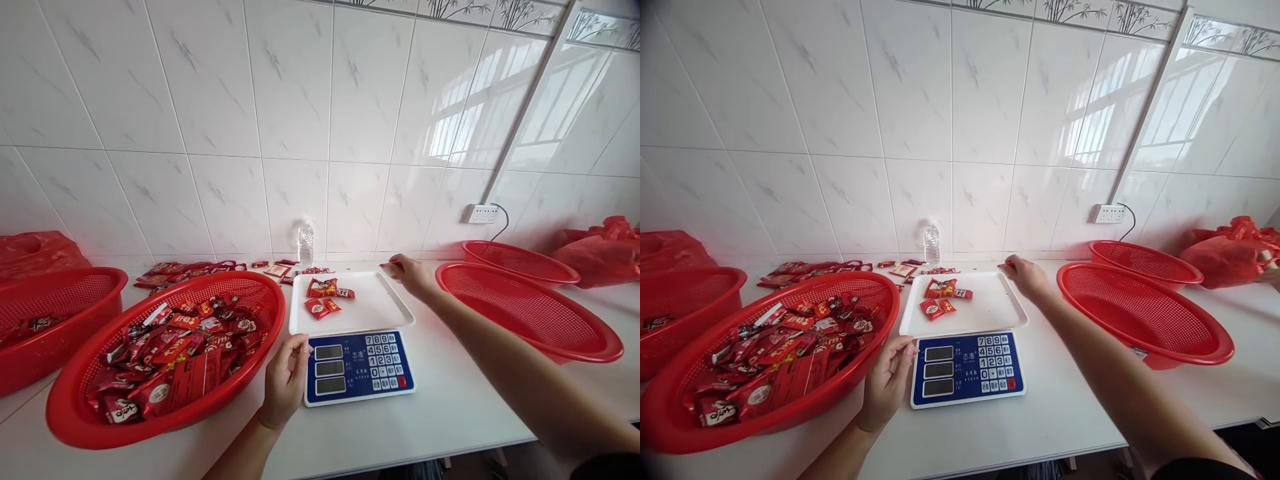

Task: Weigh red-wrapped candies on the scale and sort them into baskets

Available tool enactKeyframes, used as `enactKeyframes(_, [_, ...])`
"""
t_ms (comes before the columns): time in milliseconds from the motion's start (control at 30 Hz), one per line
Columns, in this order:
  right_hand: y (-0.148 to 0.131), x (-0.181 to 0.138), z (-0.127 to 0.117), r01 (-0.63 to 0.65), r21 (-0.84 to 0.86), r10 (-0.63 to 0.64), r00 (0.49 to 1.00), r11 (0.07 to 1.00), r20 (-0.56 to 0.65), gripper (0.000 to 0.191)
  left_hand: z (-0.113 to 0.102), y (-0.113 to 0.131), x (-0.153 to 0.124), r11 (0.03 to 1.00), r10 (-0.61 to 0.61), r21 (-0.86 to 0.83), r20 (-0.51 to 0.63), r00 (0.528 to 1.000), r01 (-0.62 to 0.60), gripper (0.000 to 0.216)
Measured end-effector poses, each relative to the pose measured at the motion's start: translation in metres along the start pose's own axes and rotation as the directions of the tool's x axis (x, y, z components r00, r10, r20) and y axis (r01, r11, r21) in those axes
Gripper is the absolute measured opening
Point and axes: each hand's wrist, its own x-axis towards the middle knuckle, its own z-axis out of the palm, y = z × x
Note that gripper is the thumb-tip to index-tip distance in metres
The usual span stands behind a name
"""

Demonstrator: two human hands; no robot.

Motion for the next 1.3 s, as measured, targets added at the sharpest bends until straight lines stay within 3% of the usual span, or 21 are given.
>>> enactKeyframes(100, [0.048,-0.002,-0.029,-0.117,-0.231,0.106,0.993,0.966,-0.058,0.039,0.002,0.001,0.000,0.994,-0.080,-0.078,0.002,0.997,0.080,0.018])
enactKeyframes(233, [0.109,-0.022,-0.049,-0.258,-0.384,0.289,0.957,0.886,0.023,0.038,0.003,0.003,-0.002,0.991,-0.090,-0.098,0.028,0.996,0.092,0.018])
enactKeyframes(367, [0.129,-0.033,-0.048,-0.344,-0.394,0.389,0.921,0.852,0.036,0.035,0.003,0.003,-0.003,0.990,-0.095,-0.102,0.040,0.995,0.099,0.019])
enactKeyframes(500, [0.088,-0.013,-0.026,-0.261,-0.297,0.289,0.956,0.918,0.053,0.049,0.003,0.006,-0.004,0.987,-0.116,-0.106,0.036,0.993,0.119,0.018])
enactKeyframes(600, [0.019,0.004,0.006,-0.085,-0.154,0.109,0.982,0.984,0.155,0.056,0.003,0.008,-0.004,0.986,-0.127,-0.106,0.044,0.991,0.131,0.018])
enactKeyframes(667, [-0.035,0.008,0.029,0.044,-0.057,-0.029,0.972,0.997,0.234,0.058,0.002,0.008,-0.004,0.985,-0.135,-0.105,0.040,0.990,0.138,0.019])
enactKeyframes(767, [-0.106,0.002,0.059,0.146,0.156,-0.201,0.877,0.977,0.437,0.073,0.001,0.009,-0.003,0.981,-0.165,-0.102,0.025,0.986,0.167,0.019])
enactKeyframes(867, [-0.146,-0.009,0.078,0.189,0.189,-0.263,0.796,0.964,0.545,0.074,-0.001,0.011,-0.001,0.975,-0.191,-0.111,0.005,0.982,0.191,0.020])
enactKeyframes(933, [-0.154,-0.013,0.085,0.252,0.166,-0.302,0.805,0.953,0.511,0.065,-0.002,0.012,0.000,0.972,-0.200,-0.123,0.000,0.980,0.199,0.021])
enactKeyframes(1067, [-0.141,-0.012,0.091,0.338,0.120,-0.358,0.860,0.933,0.362,0.049,-0.001,0.015,-0.003,0.972,-0.196,-0.128,0.017,0.981,0.196,0.021])
enactKeyframes(1300, [-0.126,-0.006,0.084,0.305,0.068,-0.312,0.912,0.950,0.266,0.028,-0.003,0.014,-0.007,0.985,-0.134,-0.108,0.032,0.991,0.136,0.018])
